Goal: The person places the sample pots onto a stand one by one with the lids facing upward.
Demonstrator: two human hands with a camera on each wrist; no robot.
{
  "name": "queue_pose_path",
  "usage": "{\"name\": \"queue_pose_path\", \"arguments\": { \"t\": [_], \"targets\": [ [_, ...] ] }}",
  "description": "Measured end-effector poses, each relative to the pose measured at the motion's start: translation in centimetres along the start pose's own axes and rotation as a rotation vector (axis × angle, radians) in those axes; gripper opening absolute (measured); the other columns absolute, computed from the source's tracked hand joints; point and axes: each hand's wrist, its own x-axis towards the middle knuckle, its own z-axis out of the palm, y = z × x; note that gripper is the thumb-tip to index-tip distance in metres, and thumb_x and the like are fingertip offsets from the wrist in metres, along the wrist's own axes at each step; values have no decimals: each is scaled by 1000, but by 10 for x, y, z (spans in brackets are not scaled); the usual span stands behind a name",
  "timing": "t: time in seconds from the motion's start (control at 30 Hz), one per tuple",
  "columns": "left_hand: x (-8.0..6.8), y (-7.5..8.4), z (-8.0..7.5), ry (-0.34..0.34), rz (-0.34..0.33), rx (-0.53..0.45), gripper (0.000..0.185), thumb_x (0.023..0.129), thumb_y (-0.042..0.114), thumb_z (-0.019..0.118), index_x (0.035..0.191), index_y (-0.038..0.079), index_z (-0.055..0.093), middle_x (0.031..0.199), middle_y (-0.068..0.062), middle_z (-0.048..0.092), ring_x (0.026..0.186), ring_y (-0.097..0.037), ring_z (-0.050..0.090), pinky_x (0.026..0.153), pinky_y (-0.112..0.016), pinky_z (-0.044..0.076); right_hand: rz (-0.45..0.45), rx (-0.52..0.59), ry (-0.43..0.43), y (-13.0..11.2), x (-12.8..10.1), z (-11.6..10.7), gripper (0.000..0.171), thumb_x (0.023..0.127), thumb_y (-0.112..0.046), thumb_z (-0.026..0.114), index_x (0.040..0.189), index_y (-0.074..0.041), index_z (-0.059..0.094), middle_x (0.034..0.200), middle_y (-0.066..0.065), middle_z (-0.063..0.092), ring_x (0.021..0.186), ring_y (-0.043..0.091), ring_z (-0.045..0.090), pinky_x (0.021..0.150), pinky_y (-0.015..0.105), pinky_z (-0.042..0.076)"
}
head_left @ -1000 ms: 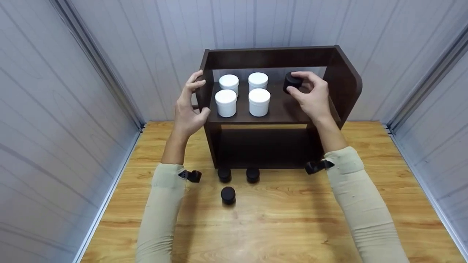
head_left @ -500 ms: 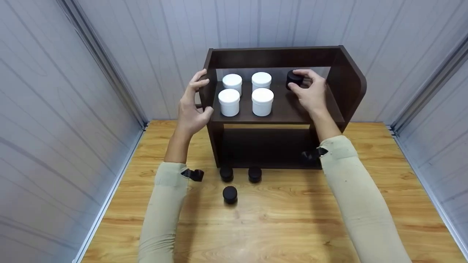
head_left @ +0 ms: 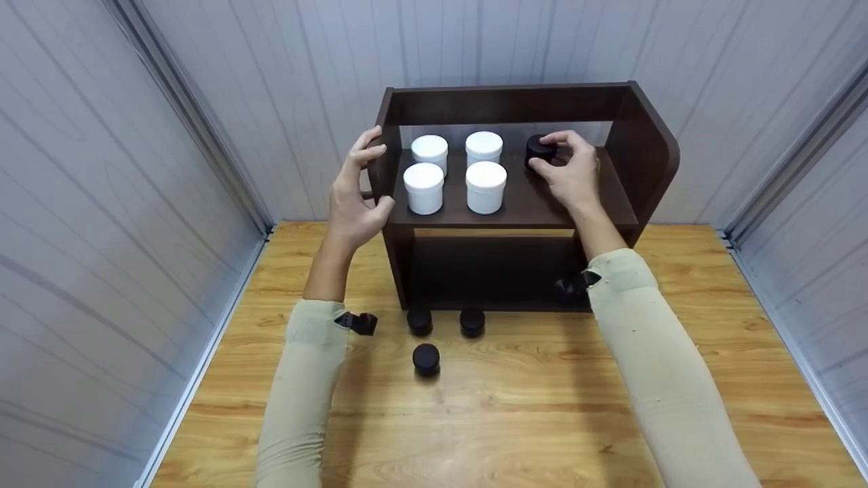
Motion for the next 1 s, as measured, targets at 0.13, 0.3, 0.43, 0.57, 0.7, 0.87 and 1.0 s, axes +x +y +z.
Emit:
{"name": "queue_pose_path", "arguments": {
  "t": [0.13,0.3,0.43,0.57,0.7,0.87,1.0],
  "targets": [
    [-1,0,-1,3,1,-3,64,80,-12,62,142,1,60,171,-20,55,158,-29,56,114,-36,53,4,-50,-6,0,-2,2,37,94,-2,85,128,3,72,135,16,72,125,24,71,112,31,56],
    [-3,-1,-2,2,-6,-6,65,80,-12,62,143,5,61,172,-19,55,156,-28,57,110,-34,54,36,-91,-23,-1,-4,2,34,95,-4,85,127,-1,72,141,19,71,129,30,75,114,33,56],
    [-3,0,-3,-4,-17,2,65,81,-11,62,144,5,60,172,-18,54,156,-27,57,112,-37,54,67,-101,-37,-1,-3,3,32,95,-4,85,125,-4,73,145,22,69,136,35,75,117,36,57],
    [-2,0,-3,-5,-16,10,64,81,-11,62,144,5,60,172,-18,55,158,-28,56,114,-40,55,65,-122,-42,-1,-3,3,33,96,-4,84,127,-5,74,148,23,69,138,36,74,119,39,56],
    [-2,0,-3,-3,-16,10,64,81,-11,63,143,4,60,172,-18,55,158,-28,56,110,-38,57,53,-131,-56,0,-3,2,37,97,-4,82,133,-4,76,150,22,72,139,34,74,119,39,58],
    [-3,0,-2,-2,-14,14,65,81,-11,63,144,5,60,172,-18,55,157,-27,57,102,-32,61,44,-118,-71,2,-3,1,39,97,-2,81,136,-3,76,151,22,72,140,34,74,118,39,59],
    [-2,0,-2,-2,-14,16,65,81,-10,63,144,5,60,172,-18,55,157,-26,57,97,-31,63,56,-91,-76,2,-2,0,40,97,-2,81,137,-3,75,154,21,70,142,34,72,118,40,59]
  ]
}}
